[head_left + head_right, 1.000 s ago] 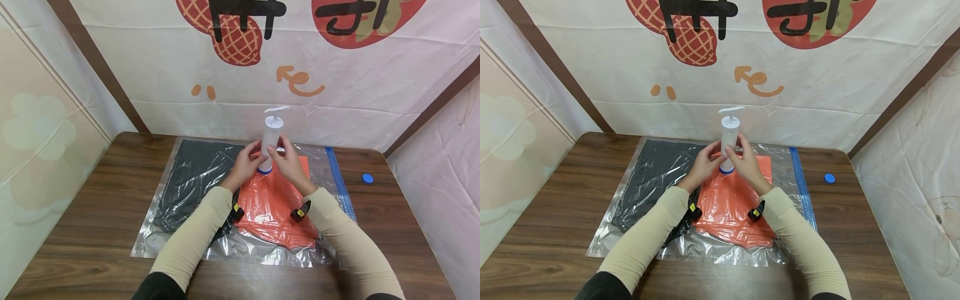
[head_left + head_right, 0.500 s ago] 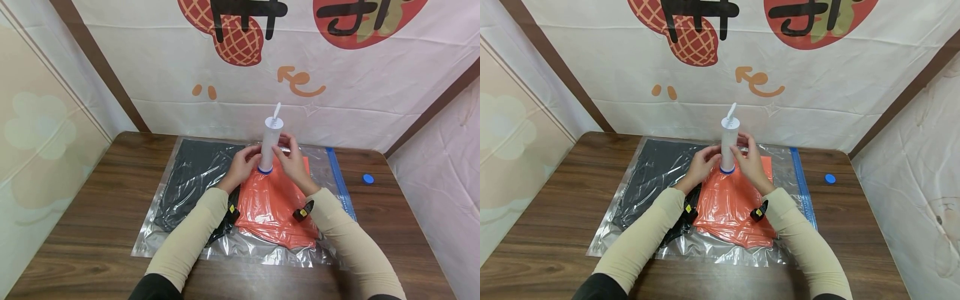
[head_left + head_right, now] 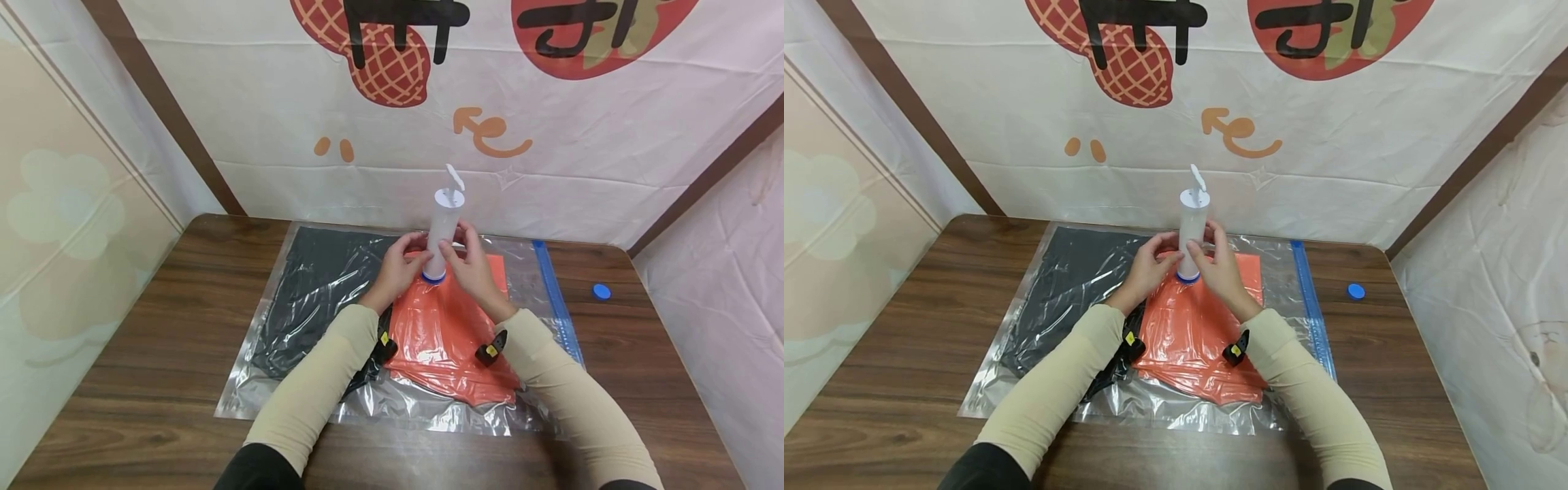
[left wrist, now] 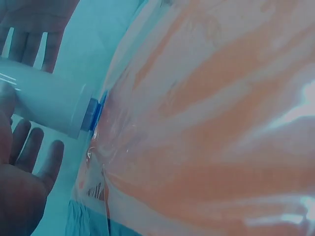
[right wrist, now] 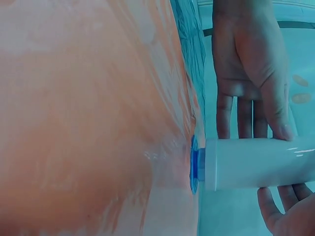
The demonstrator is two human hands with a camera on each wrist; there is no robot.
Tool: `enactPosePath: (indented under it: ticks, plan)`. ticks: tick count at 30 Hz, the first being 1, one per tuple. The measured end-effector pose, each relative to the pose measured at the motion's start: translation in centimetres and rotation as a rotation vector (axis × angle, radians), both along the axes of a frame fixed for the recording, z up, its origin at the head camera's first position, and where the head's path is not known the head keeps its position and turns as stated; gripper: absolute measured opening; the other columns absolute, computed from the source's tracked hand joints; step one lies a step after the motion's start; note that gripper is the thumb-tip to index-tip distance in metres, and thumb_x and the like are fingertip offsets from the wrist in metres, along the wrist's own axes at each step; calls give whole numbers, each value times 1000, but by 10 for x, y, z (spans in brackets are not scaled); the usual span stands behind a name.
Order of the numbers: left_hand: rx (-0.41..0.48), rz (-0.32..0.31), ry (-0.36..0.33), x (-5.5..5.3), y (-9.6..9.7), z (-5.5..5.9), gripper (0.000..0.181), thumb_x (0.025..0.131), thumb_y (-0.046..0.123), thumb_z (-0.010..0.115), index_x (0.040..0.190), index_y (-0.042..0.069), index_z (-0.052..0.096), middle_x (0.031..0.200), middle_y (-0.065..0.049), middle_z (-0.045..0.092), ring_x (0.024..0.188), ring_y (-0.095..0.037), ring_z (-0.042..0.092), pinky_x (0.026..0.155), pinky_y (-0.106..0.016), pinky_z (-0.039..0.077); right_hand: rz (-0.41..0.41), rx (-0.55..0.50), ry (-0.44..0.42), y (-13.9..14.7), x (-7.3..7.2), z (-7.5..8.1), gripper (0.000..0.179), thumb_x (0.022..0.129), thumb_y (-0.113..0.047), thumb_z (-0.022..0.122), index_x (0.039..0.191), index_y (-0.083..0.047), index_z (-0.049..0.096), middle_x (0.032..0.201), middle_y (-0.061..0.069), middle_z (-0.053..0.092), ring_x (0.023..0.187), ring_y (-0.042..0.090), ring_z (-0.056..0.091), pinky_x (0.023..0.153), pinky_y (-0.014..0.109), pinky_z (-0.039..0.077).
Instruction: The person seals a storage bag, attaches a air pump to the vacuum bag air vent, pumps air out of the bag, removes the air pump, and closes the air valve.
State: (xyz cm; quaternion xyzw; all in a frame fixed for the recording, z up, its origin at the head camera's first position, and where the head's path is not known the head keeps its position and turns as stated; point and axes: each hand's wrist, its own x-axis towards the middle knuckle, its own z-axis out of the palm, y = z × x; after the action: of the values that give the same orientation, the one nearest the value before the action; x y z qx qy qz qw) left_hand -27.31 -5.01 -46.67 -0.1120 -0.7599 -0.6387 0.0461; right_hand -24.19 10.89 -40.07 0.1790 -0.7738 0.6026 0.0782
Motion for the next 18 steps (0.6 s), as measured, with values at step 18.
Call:
enactPosePath:
  ticks: [18]
  plan:
    - [-12, -22, 75, 4, -7, -2, 32, 102, 4, 61, 132, -3, 64, 133, -18, 65, 122, -29, 62, 103, -38, 50, -27, -25, 32, 4, -2, -4, 50, 100, 4, 58, 143, 15, 36, 131, 37, 51, 119, 46, 52, 97, 42, 45]
